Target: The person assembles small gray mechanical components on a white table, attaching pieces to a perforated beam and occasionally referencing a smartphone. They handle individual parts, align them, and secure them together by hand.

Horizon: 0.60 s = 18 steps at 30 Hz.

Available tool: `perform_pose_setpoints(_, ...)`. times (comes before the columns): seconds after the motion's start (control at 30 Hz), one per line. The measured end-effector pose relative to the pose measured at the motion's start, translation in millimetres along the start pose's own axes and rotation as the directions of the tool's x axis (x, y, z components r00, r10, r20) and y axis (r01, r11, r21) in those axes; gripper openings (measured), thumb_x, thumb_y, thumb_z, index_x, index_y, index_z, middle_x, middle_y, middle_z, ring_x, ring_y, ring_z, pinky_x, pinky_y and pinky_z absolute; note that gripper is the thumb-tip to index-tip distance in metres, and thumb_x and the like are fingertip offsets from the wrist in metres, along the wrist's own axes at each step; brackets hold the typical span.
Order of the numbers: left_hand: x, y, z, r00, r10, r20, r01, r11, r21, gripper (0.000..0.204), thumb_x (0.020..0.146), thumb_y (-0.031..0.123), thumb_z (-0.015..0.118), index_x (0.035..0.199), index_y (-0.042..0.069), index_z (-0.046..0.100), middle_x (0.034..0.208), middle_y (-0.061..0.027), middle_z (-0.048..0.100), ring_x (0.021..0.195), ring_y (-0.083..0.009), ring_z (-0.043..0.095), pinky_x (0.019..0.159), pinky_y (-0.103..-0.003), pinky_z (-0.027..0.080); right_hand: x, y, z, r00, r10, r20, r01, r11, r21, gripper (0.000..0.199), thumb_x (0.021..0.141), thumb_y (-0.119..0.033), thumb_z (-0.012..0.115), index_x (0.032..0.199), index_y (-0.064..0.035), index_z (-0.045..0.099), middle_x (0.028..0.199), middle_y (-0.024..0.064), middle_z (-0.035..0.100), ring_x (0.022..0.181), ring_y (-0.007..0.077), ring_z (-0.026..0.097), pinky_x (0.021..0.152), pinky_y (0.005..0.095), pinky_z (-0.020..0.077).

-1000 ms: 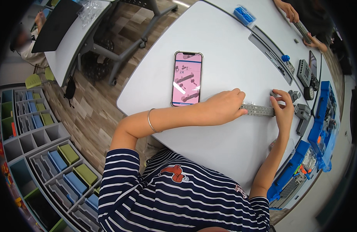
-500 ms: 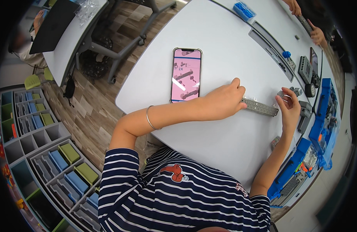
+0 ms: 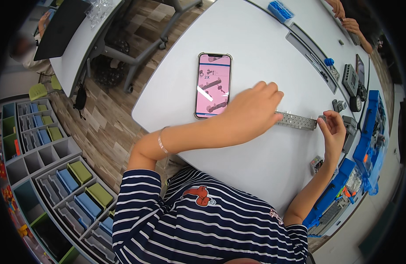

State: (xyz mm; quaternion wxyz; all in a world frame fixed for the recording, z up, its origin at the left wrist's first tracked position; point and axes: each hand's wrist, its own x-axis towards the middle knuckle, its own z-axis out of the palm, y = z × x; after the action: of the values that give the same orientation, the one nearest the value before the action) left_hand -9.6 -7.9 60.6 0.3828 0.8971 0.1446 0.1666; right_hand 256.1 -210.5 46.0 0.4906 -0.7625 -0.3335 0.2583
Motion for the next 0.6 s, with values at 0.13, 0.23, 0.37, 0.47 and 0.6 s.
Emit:
perform_pose_setpoints(0.13,-44.9,-23.8,-42.5,0.965,0.095,-0.244,-0.064,0.989,0.131,0.034,0.089,0.013,0.077,0.122,0.006,0.074,0.125,-0.0095,0.071,0.117,-0.0311,0.060,0.098,-0.041,0.050,-7.3,3.9,-1.6,1.000,-0.023,-0.019,0.023,1.000,-0.006,0.024,0.093,0.002,0.077,0.113,0.0016,0.066,0.110,0.0028,0.063,0.105,0.0096,0.061,0.092,0.0237,0.0498)
perform_pose_setpoints(0.23,-81.0,-46.8,-53.7,0.956,0.045,-0.289,0.047,0.952,0.304,0.033,0.087,0.014,0.078,0.119,0.009,0.077,0.133,-0.0039,0.071,0.125,-0.0290,0.056,0.102,-0.041,0.047,-12.0,8.9,1.8,0.998,-0.049,-0.049,0.050,0.999,0.016,0.023,0.093,0.002,0.076,0.114,0.0020,0.065,0.111,0.0034,0.064,0.105,0.0103,0.062,0.093,0.0242,0.0498)
perform_pose_setpoints(0.37,-106.1,-61.8,-39.9,0.966,-0.010,-0.260,0.101,0.935,0.339,0.034,0.084,0.019,0.082,0.117,0.013,0.079,0.138,-0.0009,0.069,0.135,-0.0293,0.050,0.108,-0.045,0.042,-20.5,14.9,16.0,0.982,-0.110,-0.156,0.127,0.986,0.105,0.021,0.094,0.005,0.073,0.114,0.0026,0.066,0.112,0.0046,0.065,0.104,0.0114,0.064,0.094,0.0251,0.0502)
perform_pose_setpoints(0.47,-109.4,-64.7,-31.7,0.958,-0.043,-0.285,0.135,0.940,0.312,0.034,0.081,0.023,0.084,0.114,0.016,0.080,0.138,-0.0015,0.069,0.139,-0.0314,0.047,0.111,-0.046,0.039,-34.4,18.9,29.7,0.933,-0.148,-0.327,0.170,0.985,0.041,0.021,0.095,0.007,0.071,0.115,0.0029,0.066,0.113,0.0054,0.065,0.105,0.0121,0.064,0.094,0.0264,0.0511)
perform_pose_setpoints(0.6,-109.2,-69.5,-33.4,0.943,-0.036,-0.330,0.127,0.958,0.258,0.029,0.081,0.023,0.084,0.109,0.017,0.081,0.140,-0.0026,0.068,0.141,-0.0343,0.044,0.111,-0.047,0.040,-52.0,27.7,41.9,0.843,-0.386,-0.374,0.325,0.921,-0.218,0.020,0.094,0.008,0.072,0.112,0.0029,0.067,0.108,0.0084,0.066,0.098,0.0150,0.065,0.090,0.0281,0.0531)
